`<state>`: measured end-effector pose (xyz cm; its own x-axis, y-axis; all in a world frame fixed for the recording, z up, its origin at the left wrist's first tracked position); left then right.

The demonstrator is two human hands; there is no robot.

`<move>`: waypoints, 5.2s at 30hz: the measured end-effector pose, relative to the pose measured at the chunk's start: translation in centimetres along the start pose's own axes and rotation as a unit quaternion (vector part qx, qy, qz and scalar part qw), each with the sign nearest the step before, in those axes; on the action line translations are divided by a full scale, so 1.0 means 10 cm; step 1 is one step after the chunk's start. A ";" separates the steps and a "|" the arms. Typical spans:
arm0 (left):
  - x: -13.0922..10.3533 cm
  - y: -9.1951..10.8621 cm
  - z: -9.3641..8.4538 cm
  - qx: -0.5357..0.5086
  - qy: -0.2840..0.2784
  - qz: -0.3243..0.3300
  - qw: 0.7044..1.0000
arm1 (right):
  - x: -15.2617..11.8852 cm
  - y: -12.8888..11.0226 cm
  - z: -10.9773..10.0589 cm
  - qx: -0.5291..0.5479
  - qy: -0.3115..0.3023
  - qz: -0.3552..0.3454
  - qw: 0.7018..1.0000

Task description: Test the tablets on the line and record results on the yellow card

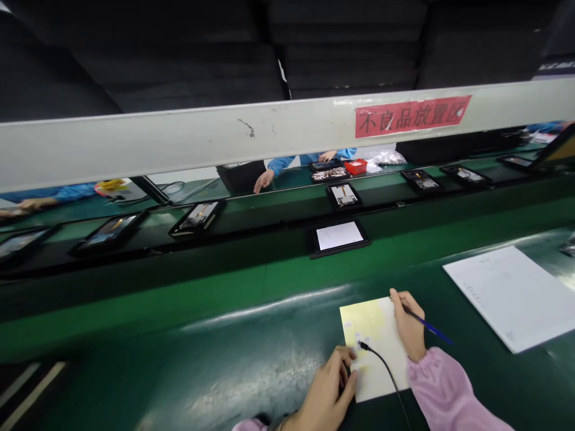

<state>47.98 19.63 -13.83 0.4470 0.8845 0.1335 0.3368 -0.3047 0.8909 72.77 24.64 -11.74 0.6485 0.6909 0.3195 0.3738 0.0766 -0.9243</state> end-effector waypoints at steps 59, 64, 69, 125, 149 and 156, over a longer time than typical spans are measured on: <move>-0.16 0.35 0.23 0.270 -0.151 0.197 0.930 | -0.02 -0.04 0.30 -0.013 0.027 0.019 0.999; -0.16 0.35 0.23 0.272 -0.150 0.196 0.930 | 0.02 -0.08 0.24 0.032 0.030 0.041 0.998; -0.16 0.35 0.22 0.255 -0.156 0.190 0.935 | 0.01 -0.04 0.29 0.104 -0.025 0.083 0.991; -0.20 0.59 0.31 0.259 -0.125 0.159 0.945 | -0.12 -0.32 0.06 0.046 -0.114 0.033 0.992; -0.21 0.44 0.35 0.239 -0.149 0.172 0.944 | -0.59 -0.23 0.79 -0.072 -0.147 0.073 0.984; -0.20 0.46 0.34 0.228 -0.140 0.168 0.949 | -0.58 -0.26 0.82 -0.080 -0.153 0.044 0.984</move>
<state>51.42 15.23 -11.42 0.7733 0.6020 0.1991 0.4319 -0.7299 0.5297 62.54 26.35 -12.87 0.4615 0.8761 0.1399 0.4417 -0.0902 -0.8926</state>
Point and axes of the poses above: each hand's wrist, its own x-axis towards the middle knuckle, its own z-axis out of the palm, y = z × x, the point moved 9 cm from there along x, towards the middle knuckle, and after that the axes turned 9 degrees about y, right-handed, at the moved point
